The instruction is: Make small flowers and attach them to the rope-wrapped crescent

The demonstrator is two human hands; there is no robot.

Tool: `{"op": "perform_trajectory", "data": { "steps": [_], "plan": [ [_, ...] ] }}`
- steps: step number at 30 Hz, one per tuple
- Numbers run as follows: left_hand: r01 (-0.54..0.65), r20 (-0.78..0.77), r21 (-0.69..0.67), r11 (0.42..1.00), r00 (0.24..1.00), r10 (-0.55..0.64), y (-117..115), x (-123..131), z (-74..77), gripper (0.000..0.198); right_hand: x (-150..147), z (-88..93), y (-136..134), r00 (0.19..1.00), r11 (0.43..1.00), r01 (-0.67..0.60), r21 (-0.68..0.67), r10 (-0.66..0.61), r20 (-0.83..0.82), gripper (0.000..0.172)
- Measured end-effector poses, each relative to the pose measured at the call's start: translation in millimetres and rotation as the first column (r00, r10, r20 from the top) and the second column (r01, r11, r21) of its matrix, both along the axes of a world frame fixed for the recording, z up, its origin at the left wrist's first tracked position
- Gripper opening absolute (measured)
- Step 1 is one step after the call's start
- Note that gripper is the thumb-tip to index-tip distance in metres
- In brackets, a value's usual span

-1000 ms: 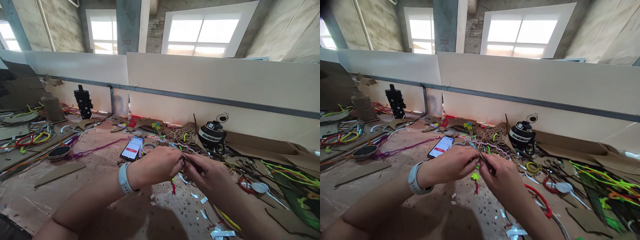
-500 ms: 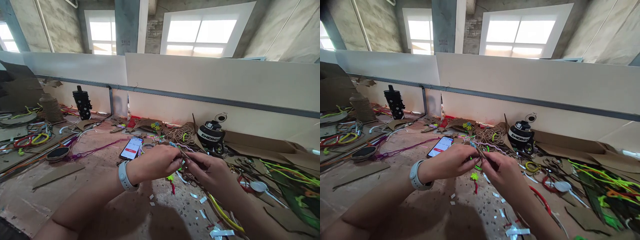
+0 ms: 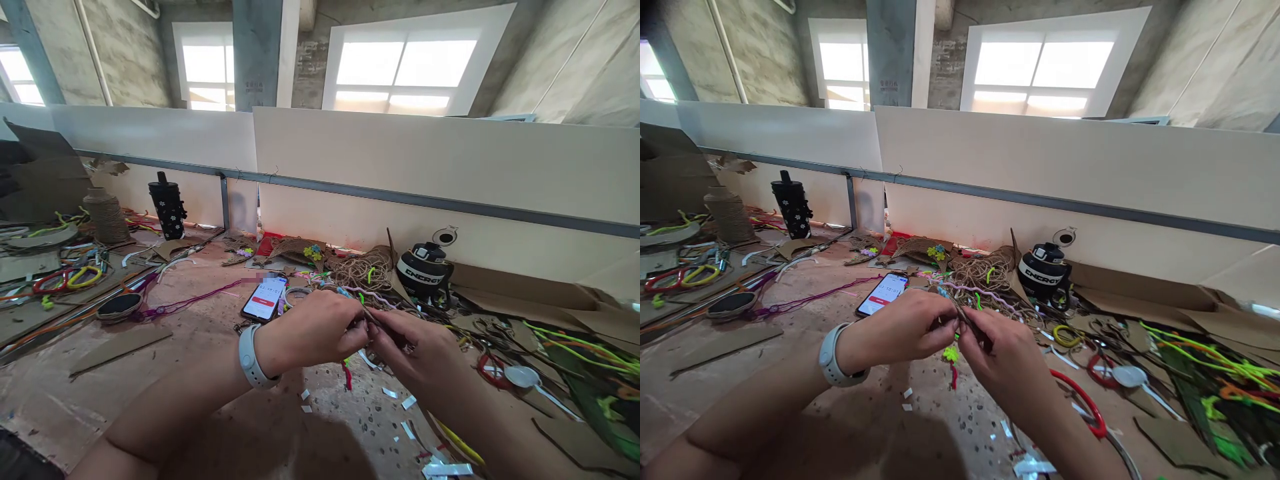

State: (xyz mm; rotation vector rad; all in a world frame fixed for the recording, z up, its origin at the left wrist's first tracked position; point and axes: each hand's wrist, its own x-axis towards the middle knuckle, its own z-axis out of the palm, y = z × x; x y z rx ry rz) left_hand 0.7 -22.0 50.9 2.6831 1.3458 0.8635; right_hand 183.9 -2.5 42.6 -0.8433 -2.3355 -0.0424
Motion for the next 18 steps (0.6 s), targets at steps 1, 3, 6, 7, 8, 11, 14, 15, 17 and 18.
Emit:
{"op": "perform_trajectory", "data": {
  "steps": [1, 3, 6, 7, 8, 11, 14, 15, 17, 18],
  "plan": [
    [0.001, 0.007, -0.001, 1.000, 1.000, -0.001, 0, 0, 0.1, 0.019, 0, 0.7, -1, 1.000, 1.000, -0.002, -0.009, 0.002, 0.000, 0.027],
    [0.009, 0.019, -0.002, 1.000, 1.000, -0.009, -1, 1, 0.2, 0.019, -1, 3.0, -3, 1.000, 1.000, -0.008, -0.021, 0.008, 0.001, 0.027],
    [0.018, 0.025, 0.000, 1.000, 1.000, -0.018, -1, 1, -0.2, 0.019, -2, 6.7, -5, 1.000, 1.000, -0.023, -0.021, 0.023, -0.005, 0.027],
    [0.019, 0.030, 0.004, 1.000, 0.999, -0.020, -1, 1, -0.5, 0.019, -3, 7.4, -6, 1.000, 0.999, -0.024, -0.023, 0.024, -0.007, 0.028],
    [0.021, 0.040, 0.006, 1.000, 0.999, -0.021, 0, 1, -0.9, 0.019, -4, 7.7, -6, 1.000, 0.999, -0.023, -0.025, 0.022, -0.013, 0.028],
    [0.040, 0.107, -0.008, 0.999, 0.994, -0.038, 2, 1, -1.8, 0.019, -4, 6.6, -5, 1.000, 0.999, -0.022, -0.040, 0.021, -0.020, 0.028],
    [0.065, 0.187, -0.041, 0.997, 0.981, -0.056, 6, 1, -2.6, 0.020, -3, 5.2, -3, 1.000, 0.999, -0.010, -0.044, 0.009, -0.019, 0.028],
    [0.074, 0.209, -0.051, 0.996, 0.976, -0.061, 7, 1, -2.9, 0.020, -2, 5.2, -3, 1.000, 0.999, -0.006, -0.047, 0.005, -0.018, 0.028],
    [0.097, 0.242, -0.068, 0.993, 0.967, -0.078, 9, 0, -3.7, 0.021, 0, 6.2, -2, 1.000, 0.998, -0.002, -0.066, 0.001, -0.023, 0.028],
    [0.110, 0.252, -0.074, 0.991, 0.964, -0.088, 10, 0, -4.0, 0.021, 1, 6.9, -2, 1.000, 0.997, -0.002, -0.083, 0.000, -0.026, 0.028]
  ]
}}
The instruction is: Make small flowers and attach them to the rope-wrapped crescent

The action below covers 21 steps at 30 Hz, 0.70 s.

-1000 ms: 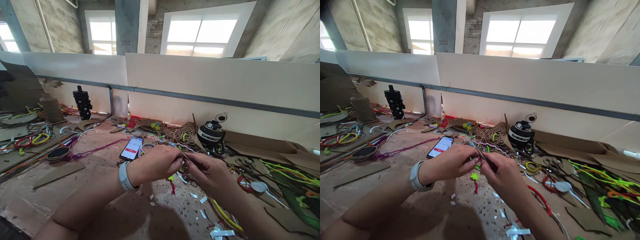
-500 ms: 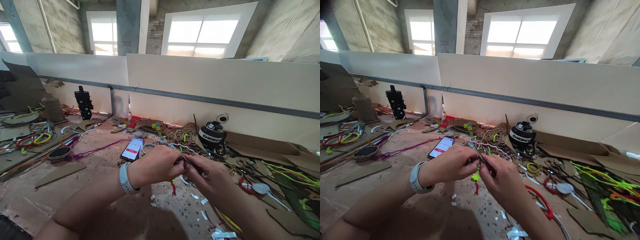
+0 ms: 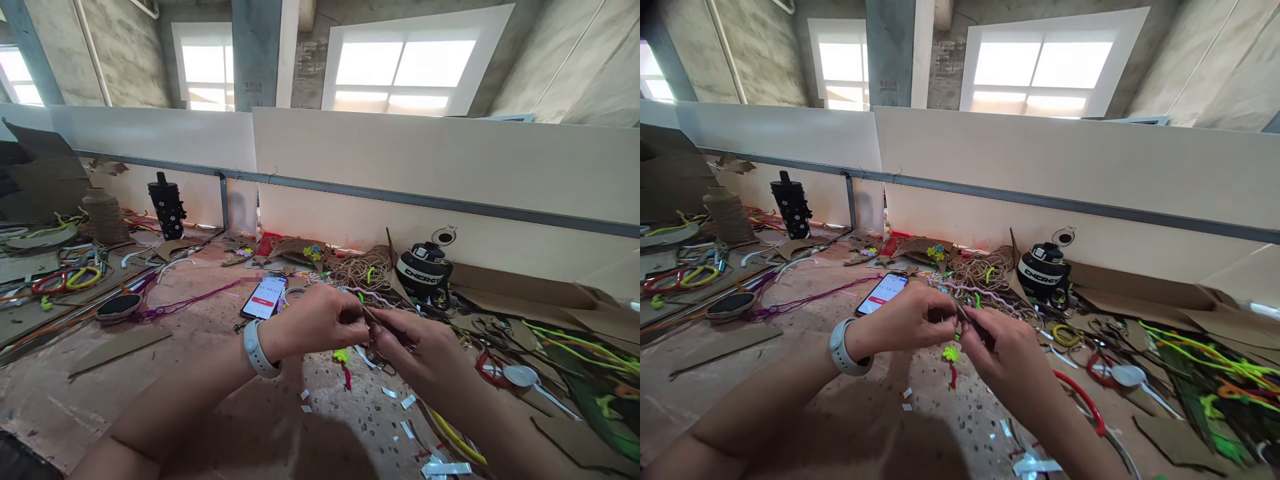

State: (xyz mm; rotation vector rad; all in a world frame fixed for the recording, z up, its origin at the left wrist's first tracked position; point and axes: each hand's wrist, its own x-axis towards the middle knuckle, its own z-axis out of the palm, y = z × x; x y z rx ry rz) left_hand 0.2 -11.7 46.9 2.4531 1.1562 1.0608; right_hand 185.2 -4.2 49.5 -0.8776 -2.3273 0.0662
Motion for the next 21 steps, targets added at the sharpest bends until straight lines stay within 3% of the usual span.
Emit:
{"op": "perform_trajectory", "data": {
  "steps": [7, 21],
  "plan": [
    [0.019, -0.058, -0.008, 1.000, 0.998, -0.019, -1.6, -1.1, 2.5, 0.020, 0.6, 1.7, 1.2, 0.999, 0.994, 0.019, -0.110, -0.024, -0.042, 0.027],
    [-0.047, -0.081, 0.038, 0.998, 0.995, 0.050, -5.5, 2.9, 2.9, 0.019, -1.8, -1.8, -2.3, 1.000, 0.999, 0.011, -0.039, -0.011, 0.003, 0.026]
  ]
}}
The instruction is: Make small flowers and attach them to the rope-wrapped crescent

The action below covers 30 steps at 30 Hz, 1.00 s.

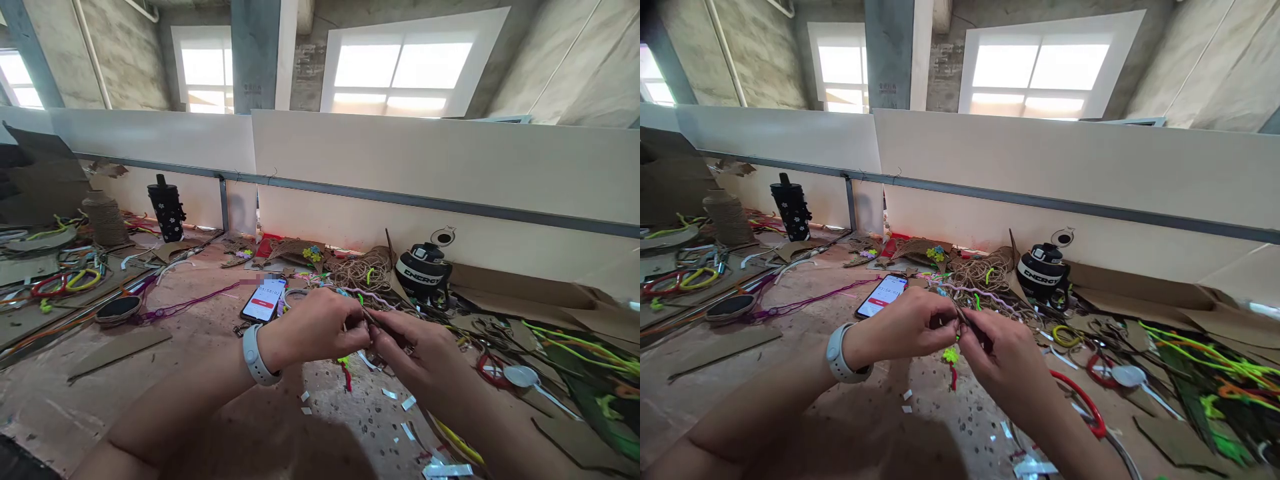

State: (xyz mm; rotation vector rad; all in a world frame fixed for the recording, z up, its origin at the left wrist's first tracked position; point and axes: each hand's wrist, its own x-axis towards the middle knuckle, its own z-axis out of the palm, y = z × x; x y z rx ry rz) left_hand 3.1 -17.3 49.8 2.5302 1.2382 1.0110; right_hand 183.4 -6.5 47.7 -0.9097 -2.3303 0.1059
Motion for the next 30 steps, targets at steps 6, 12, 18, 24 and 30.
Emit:
{"op": "perform_trajectory", "data": {
  "steps": [6, 12, 18, 24, 30],
  "plan": [
    [0.022, 0.057, -0.009, 1.000, 0.998, -0.021, 3.4, 0.0, -3.9, 0.019, 0.9, 1.9, -0.1, 1.000, 1.000, 0.004, -0.016, -0.004, -0.012, 0.027],
    [0.056, 0.077, 0.003, 0.998, 0.995, -0.056, 9.5, -0.6, -7.8, 0.020, 2.9, 5.4, 2.0, 0.999, 0.999, 0.018, -0.034, -0.019, -0.034, 0.027],
    [0.071, 0.057, -0.005, 0.997, 0.996, -0.070, 7.6, -0.5, -6.0, 0.017, 3.9, 3.3, 4.9, 0.998, 0.998, 0.035, -0.053, -0.038, -0.056, 0.025],
    [0.078, -0.016, 0.023, 0.997, 0.997, -0.078, 5.1, -1.8, -3.6, 0.018, 2.9, 5.5, 5.2, 0.997, 0.997, 0.036, -0.068, -0.041, -0.070, 0.026],
    [0.074, -0.033, 0.046, 0.996, 0.997, -0.072, 7.2, -1.8, -6.4, 0.019, 3.7, 2.8, 8.1, 0.995, 0.995, 0.036, -0.095, -0.045, -0.094, 0.026]
  ]
}}
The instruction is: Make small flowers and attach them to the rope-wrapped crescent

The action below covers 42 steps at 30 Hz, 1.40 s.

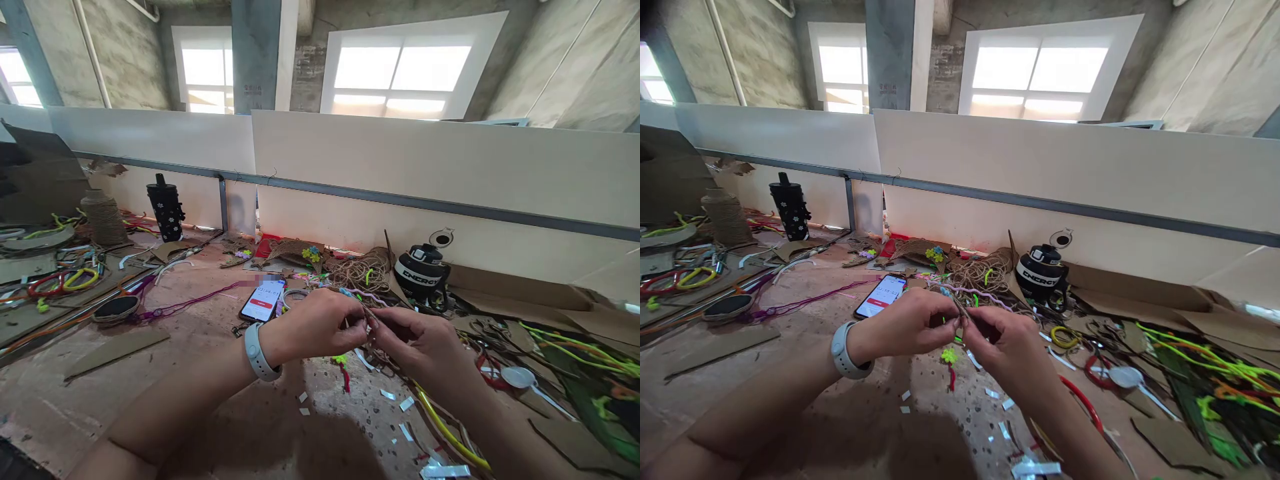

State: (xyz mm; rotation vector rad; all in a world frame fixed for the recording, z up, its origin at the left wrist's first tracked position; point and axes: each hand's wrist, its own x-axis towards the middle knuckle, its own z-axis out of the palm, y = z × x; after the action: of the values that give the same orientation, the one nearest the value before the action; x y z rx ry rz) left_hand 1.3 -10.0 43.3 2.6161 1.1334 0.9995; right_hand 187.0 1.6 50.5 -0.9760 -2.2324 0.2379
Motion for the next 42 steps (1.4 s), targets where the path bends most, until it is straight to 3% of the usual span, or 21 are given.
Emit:
{"op": "perform_trajectory", "data": {
  "steps": [7, 11, 25, 42],
  "plan": [
    [0.021, -0.019, 0.000, 1.000, 1.000, -0.021, 0, -2, 2.0, 0.018, 1, -2.4, 4, 1.000, 1.000, 0.003, -0.004, -0.003, 0.002, 0.026],
    [0.056, -0.100, 0.024, 0.998, 0.994, -0.053, 0, -6, 3.3, 0.020, 3, -0.1, 6, 1.000, 0.995, -0.024, -0.096, 0.024, -0.003, 0.027],
    [-0.058, -0.203, 0.070, 0.996, 0.977, 0.071, 4, 0, -5.0, 0.023, 10, 9.2, 6, 0.997, 0.966, -0.064, -0.249, 0.070, 0.016, 0.030],
    [-0.068, -0.233, 0.021, 0.997, 0.970, 0.071, -3, 2, -1.2, 0.022, 12, 8.7, 9, 0.993, 0.902, -0.115, -0.417, 0.093, -0.075, 0.029]
  ]
}}
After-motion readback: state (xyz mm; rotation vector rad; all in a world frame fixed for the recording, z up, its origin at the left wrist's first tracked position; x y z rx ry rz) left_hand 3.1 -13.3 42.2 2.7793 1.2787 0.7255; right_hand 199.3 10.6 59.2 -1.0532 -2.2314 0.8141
